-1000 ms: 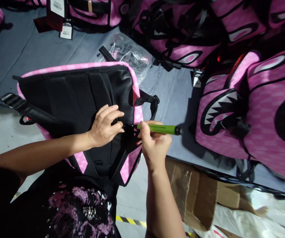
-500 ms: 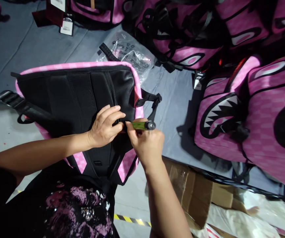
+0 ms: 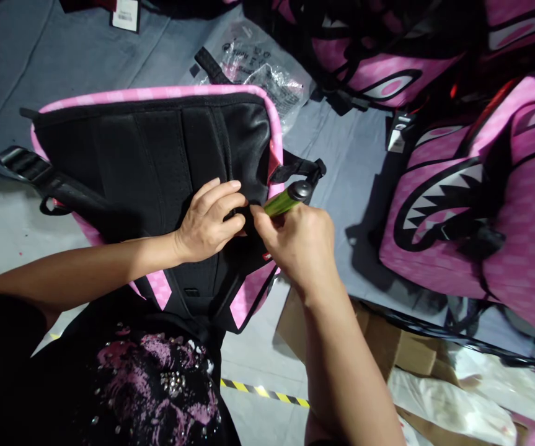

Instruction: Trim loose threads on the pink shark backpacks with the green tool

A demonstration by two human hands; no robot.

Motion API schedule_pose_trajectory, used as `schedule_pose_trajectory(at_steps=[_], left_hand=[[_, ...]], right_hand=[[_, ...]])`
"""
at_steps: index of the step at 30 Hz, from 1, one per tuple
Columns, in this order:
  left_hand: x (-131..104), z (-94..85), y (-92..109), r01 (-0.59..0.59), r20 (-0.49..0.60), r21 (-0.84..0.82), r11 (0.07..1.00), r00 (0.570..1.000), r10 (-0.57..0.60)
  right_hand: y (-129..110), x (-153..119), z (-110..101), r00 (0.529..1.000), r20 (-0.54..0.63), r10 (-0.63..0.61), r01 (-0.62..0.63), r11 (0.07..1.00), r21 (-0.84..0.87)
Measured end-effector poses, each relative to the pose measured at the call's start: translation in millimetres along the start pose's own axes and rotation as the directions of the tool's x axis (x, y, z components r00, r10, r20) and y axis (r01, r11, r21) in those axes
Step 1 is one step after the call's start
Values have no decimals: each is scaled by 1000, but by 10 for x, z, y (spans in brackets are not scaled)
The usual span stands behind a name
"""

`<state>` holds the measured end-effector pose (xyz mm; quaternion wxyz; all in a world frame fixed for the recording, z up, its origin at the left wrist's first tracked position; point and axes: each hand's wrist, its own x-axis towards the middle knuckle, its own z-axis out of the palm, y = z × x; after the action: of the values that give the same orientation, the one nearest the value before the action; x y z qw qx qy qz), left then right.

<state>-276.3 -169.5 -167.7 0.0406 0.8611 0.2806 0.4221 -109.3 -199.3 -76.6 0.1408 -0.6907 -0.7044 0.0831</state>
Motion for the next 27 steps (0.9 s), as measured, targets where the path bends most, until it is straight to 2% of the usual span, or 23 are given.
schedule_pose_trajectory(at_steps=[2,7,11,13,15,17,19,22,25,27], left_hand=[[4,-5,4,-2,5,11,1000,1000,2],[11,-18,9,51,112,-53,997,993,-45],[7,-19,4,30,44,-49,998,999,-28],[9,-19,3,-10,-32,-9,1000,999,10],[13,-21,6,-38,-91,21,999,995,39],[20,-25,14,-38,-111,34,999,993,42],[26,-31,23,-32,-104,41,999,994,36],[35,-40,32,-25,-96,40,999,995,29],[49,-43,37,-23,-113,51,998,993,28],[61,-44,40,-25,-123,66,998,992,33]], right_hand=[[-7,-2,-3,1000,12,2,-2,1000,22],[-51,0,-2,1000,15,20,-21,999,25],[11,-64,-16,999,-10,54,-53,995,80],[94,-132,-33,987,-56,149,-138,976,167],[171,-204,-45,959,-80,271,-229,913,338],[203,-257,-42,934,-67,352,-273,820,504],[171,-281,-26,927,-56,371,-274,771,576],[51,-269,-3,963,-61,262,-198,842,501],[-42,-246,-2,992,-85,93,-71,970,234],[-56,-241,-5,992,-124,36,-26,997,79]])
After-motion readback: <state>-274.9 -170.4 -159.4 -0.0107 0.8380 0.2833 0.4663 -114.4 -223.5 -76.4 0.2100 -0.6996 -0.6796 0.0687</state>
